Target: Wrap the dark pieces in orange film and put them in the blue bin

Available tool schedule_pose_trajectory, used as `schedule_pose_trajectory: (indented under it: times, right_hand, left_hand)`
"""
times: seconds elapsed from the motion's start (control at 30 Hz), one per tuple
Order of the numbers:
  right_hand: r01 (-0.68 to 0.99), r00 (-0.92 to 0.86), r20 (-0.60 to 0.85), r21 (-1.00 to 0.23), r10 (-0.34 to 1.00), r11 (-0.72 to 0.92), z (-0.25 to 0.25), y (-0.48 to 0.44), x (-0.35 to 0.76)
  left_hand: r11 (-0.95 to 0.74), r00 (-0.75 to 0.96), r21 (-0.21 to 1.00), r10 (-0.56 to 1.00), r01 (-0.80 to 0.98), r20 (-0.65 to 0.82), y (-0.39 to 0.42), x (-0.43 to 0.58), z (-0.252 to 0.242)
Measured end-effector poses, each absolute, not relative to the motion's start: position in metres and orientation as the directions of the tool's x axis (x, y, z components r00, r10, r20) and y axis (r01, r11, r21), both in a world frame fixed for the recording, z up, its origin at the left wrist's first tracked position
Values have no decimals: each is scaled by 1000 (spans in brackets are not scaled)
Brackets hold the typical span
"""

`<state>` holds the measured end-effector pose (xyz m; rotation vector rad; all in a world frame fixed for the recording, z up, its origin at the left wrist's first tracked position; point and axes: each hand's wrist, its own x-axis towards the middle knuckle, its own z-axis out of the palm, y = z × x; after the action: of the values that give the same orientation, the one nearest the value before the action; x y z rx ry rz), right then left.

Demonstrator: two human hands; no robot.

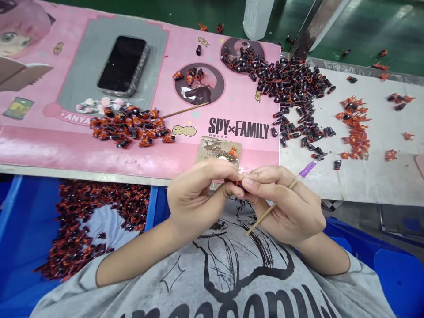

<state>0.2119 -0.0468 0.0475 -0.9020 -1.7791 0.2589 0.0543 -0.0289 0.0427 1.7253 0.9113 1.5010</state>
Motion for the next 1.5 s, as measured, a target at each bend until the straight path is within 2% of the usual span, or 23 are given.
schedule_pose_trajectory:
  times: [0.13,0.27,0.37,0.43,0.5,0.57,0.67,0.73,0.8,0.9,1.07,1.17,1.27,1.37,1.43,1.5]
  right_hand:
    - [450,-110,737,-562,667,695,45,-44,214]
    - [401,-154,698,-603,699,690,46,-38,230]
    - [399,-107,682,-637,723,660,46,-34,243]
    - [407,-63,696,-636,715,655,44,-32,252]
    - [407,-29,704,-640,709,652,43,-31,262]
    - [366,2,690,-674,724,642,43,-30,275]
    - [234,37,654,-741,755,630,46,-30,298]
    - [157,57,643,-762,764,629,47,-32,314]
    - [129,85,646,-762,758,635,48,-35,328]
    - [167,147,662,-749,735,642,48,-41,341]
    - [183,219,671,-742,709,645,44,-45,347]
    - [174,258,619,-785,742,595,44,-45,343]
    - [170,240,568,-823,787,542,49,-44,333]
    - [189,174,545,-836,820,516,56,-41,316]
    - [197,138,538,-838,831,510,61,-37,301]
    - [197,98,535,-837,839,510,65,-32,286]
  left_hand:
    - [-504,80,860,864,85,498,-27,63,45]
    - [-215,46,975,975,-55,218,-24,78,48]
    - [1,102,974,995,-228,23,-20,91,49]
    - [87,152,957,987,-276,-47,-17,103,49]
    - [99,174,955,984,-279,-51,-14,116,50]
    - [30,183,969,983,-246,16,-10,130,52]
    - [-231,265,964,929,-129,258,-3,152,57]
    - [-487,376,872,802,-42,465,5,166,59]
    - [-692,478,722,633,-3,609,11,180,61]
    - [-790,569,613,511,15,644,18,198,60]
    - [-763,634,645,478,-44,608,22,215,62]
    - [-591,605,802,608,-88,514,21,213,67]
    - [-180,602,972,763,-152,236,17,201,69]
    - [194,592,949,806,-250,-9,12,182,65]
    - [299,579,904,812,-304,-74,9,167,63]
    - [316,563,881,823,-351,-70,6,151,61]
